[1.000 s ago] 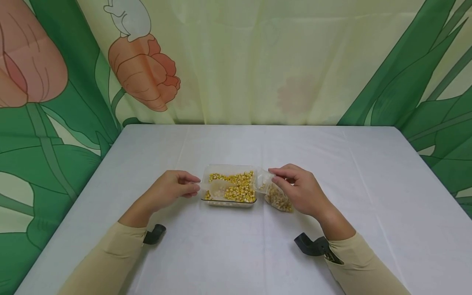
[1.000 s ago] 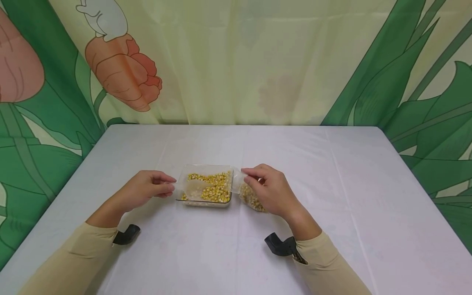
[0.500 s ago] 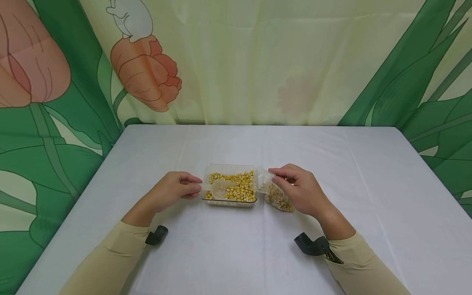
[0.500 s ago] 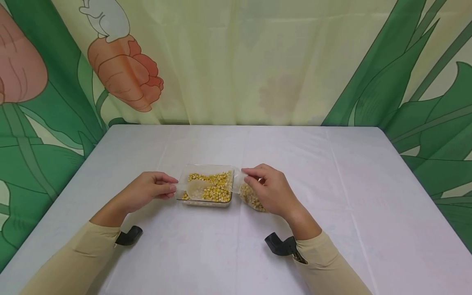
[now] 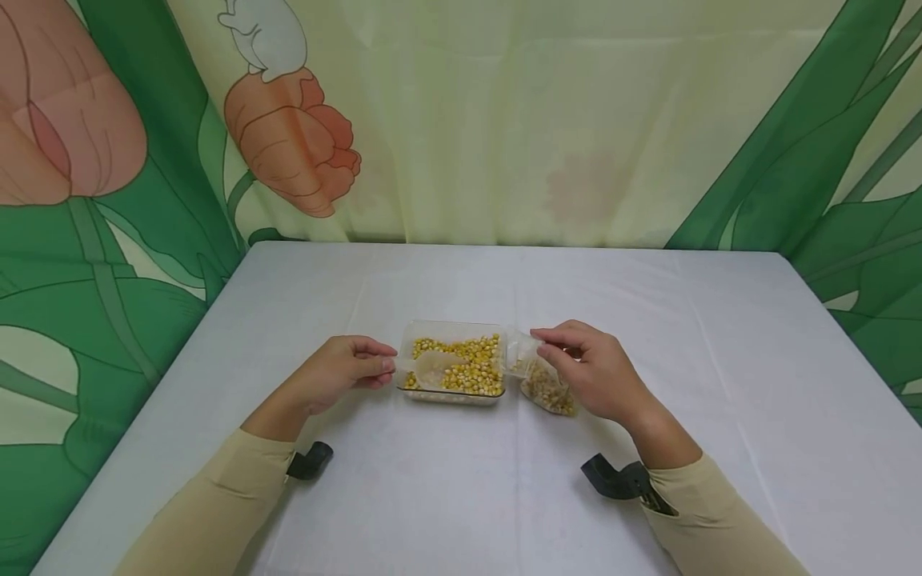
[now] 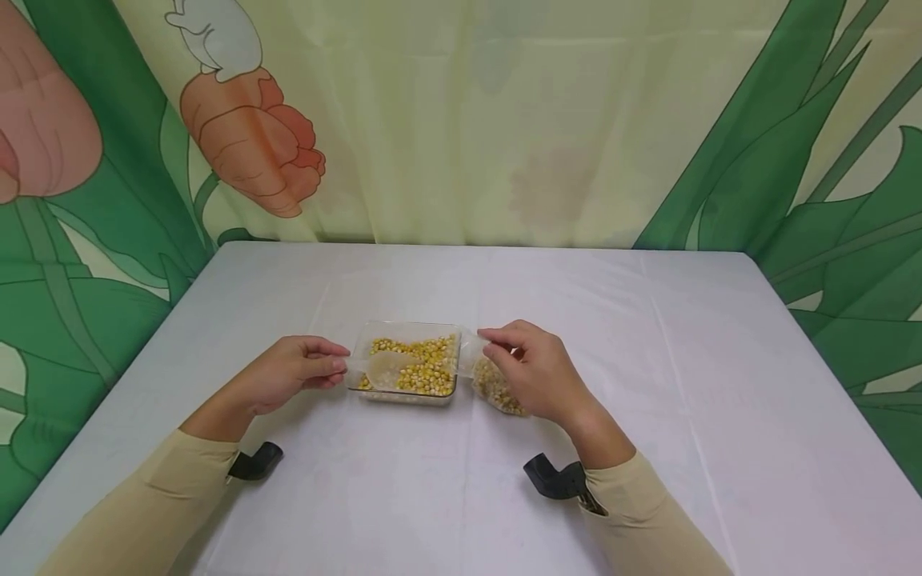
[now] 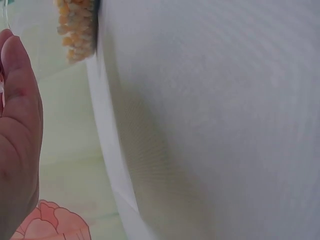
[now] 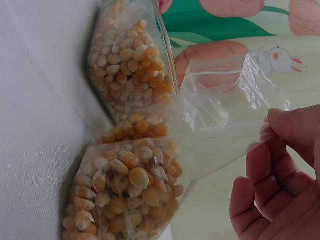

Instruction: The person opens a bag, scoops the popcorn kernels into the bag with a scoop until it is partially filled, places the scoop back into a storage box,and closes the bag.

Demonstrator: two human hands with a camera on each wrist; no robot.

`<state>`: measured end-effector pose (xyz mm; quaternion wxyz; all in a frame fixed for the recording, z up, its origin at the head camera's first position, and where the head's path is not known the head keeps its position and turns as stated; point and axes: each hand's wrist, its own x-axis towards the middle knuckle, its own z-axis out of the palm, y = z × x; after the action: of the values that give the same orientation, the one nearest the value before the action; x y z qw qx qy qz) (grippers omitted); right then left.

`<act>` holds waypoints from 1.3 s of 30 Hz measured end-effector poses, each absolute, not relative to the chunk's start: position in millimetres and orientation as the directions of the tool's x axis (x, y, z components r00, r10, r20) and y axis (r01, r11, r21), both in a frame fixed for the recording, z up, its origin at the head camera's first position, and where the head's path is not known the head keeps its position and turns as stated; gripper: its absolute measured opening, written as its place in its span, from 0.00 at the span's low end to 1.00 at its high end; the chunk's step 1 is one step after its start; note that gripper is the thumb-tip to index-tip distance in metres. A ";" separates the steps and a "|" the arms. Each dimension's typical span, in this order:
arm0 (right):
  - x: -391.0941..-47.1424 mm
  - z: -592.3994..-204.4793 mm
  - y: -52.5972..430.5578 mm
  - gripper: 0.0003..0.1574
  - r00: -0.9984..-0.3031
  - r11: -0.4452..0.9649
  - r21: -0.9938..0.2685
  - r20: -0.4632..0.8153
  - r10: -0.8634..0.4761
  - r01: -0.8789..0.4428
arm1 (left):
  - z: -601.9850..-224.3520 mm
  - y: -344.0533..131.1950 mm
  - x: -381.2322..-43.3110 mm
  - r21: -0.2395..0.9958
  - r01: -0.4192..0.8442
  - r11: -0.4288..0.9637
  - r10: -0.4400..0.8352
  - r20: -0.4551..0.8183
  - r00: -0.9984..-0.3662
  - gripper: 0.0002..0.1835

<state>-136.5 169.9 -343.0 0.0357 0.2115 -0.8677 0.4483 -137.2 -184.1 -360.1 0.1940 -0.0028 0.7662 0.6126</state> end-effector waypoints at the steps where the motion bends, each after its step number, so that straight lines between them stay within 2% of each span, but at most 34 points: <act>1: -136.7 -342.6 170.6 0.15 -0.907 0.511 -0.760 0.253 -0.337 -0.401 | -359.6 -183.7 -136.9 0.941 -0.243 0.236 0.238 -0.298 -0.924 0.18; 11: -136.9 -341.4 173.2 0.15 -0.907 0.518 -0.756 0.245 -0.343 -0.400 | -363.2 -187.5 -136.3 0.958 -0.250 0.143 0.282 -0.282 -0.917 0.19; 25: -136.5 -342.0 173.4 0.16 -0.907 0.518 -0.756 0.247 -0.341 -0.400 | -363.8 -190.2 -137.6 0.935 -0.327 0.137 0.235 -0.352 -0.906 0.18; 39: -134.7 -340.5 174.5 0.15 -0.908 0.515 -0.759 0.250 -0.336 -0.399 | -359.8 -187.3 -136.1 0.942 -0.335 0.014 0.238 -0.329 -0.914 0.20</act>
<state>-134.7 174.5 -340.5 0.0356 0.2111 -0.8696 0.4448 -136.1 -187.3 -359.8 0.2044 -0.0354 0.6821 0.7013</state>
